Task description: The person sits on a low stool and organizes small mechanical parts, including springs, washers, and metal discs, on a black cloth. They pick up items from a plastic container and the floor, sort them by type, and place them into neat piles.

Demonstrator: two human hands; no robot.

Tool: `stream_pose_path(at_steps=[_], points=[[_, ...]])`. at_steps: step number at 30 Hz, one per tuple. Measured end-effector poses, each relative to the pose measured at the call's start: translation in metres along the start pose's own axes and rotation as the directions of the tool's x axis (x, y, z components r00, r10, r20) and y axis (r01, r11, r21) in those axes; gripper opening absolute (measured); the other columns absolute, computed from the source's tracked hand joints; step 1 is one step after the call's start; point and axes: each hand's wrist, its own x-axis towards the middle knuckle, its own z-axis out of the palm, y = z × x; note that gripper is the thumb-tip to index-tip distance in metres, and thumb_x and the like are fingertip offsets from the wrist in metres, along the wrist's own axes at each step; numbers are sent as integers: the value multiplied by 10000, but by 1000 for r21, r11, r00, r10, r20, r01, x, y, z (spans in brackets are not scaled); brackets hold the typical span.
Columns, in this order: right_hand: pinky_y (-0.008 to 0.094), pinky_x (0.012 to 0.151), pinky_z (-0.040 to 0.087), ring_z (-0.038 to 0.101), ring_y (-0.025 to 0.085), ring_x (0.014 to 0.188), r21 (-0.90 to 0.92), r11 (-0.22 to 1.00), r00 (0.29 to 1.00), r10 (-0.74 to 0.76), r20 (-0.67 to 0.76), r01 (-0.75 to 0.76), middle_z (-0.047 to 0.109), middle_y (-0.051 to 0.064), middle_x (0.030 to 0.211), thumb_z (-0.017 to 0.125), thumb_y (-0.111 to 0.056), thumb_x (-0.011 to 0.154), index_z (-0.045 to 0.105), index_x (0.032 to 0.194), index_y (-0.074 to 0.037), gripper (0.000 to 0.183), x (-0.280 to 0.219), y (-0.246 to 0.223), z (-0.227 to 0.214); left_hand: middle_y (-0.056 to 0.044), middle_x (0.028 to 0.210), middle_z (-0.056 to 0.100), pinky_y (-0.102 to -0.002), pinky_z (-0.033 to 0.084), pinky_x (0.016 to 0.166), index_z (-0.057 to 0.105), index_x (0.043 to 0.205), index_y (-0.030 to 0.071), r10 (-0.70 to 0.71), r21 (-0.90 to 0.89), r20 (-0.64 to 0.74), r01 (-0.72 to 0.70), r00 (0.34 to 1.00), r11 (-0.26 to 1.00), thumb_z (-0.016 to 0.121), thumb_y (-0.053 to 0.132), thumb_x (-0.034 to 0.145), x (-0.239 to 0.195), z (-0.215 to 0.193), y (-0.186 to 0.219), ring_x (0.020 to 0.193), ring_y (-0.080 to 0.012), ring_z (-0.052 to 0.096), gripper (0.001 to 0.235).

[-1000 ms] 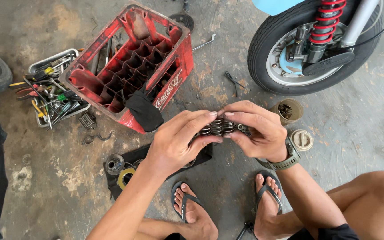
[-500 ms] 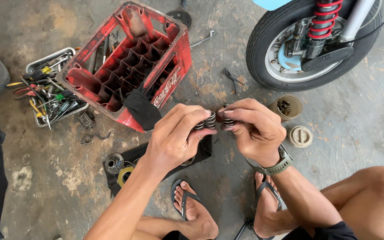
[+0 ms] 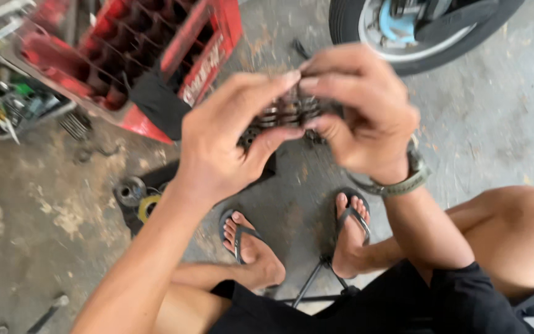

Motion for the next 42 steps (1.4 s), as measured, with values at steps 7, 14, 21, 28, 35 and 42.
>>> stream_pose_path(at_steps=[7, 14, 21, 28, 35, 42], points=[[456, 825, 564, 667, 418, 944, 67, 998, 999, 22, -34, -20, 629, 357, 1052, 672, -192, 984, 594, 1124, 174, 399, 8, 3, -25, -159, 1326, 693, -314, 707, 938, 544, 1345, 52, -109, -257, -61, 90, 992, 962, 696, 210, 1091, 23, 2, 16, 1176, -243, 758, 336], [461, 779, 499, 673, 389, 877, -43, 999, 998, -3, 70, 6, 709, 315, 995, 666, -272, 1000, 674, 1091, 169, 450, 12, 9, -37, -256, 1361, 685, -370, 648, 1065, 565, 1388, -19, -96, -320, -68, 70, 993, 945, 696, 111, 1101, 25, 12, 8, 1232, -324, 751, 342], [403, 733, 514, 727, 323, 830, -85, 996, 993, 33, 113, -24, 756, 271, 994, 730, -300, 970, 694, 1104, 153, 474, 8, 21, -44, -221, 1280, 710, -335, 596, 856, 635, 1288, -69, -142, -256, -48, 125, 989, 958, 763, 111, 1039, 34, 15, 7, 1127, -307, 740, 333], [437, 807, 555, 727, 374, 900, -29, 998, 983, 57, 176, -52, 721, 308, 1042, 762, -309, 923, 645, 1152, 171, 544, 1, 40, -54, -240, 1238, 710, -297, 639, 837, 617, 1284, -86, -203, -288, 1, 194, 979, 938, 765, 59, 1030, 38, 22, 3, 1066, -273, 738, 328], [444, 778, 528, 664, 351, 846, -270, 937, 802, 332, 497, -220, 697, 230, 1005, 755, 107, 967, 668, 1136, 121, 191, -65, 171, -47, -387, 1231, 669, -427, 673, 920, 594, 1238, -244, -222, -195, -31, 212, 974, 958, 772, -123, 1017, 26, 16, -15, 1119, -426, 718, 309], [520, 982, 575, 725, 349, 1029, -743, 631, 373, 759, 534, -222, 761, 185, 1080, 574, 183, 798, 733, 1166, -40, 458, -213, 292, 9, -377, 1264, 635, -395, 685, 930, 553, 1264, -230, -268, -222, 9, 263, 963, 939, 761, -115, 998, 17, 12, -35, 1126, -394, 727, 357]])
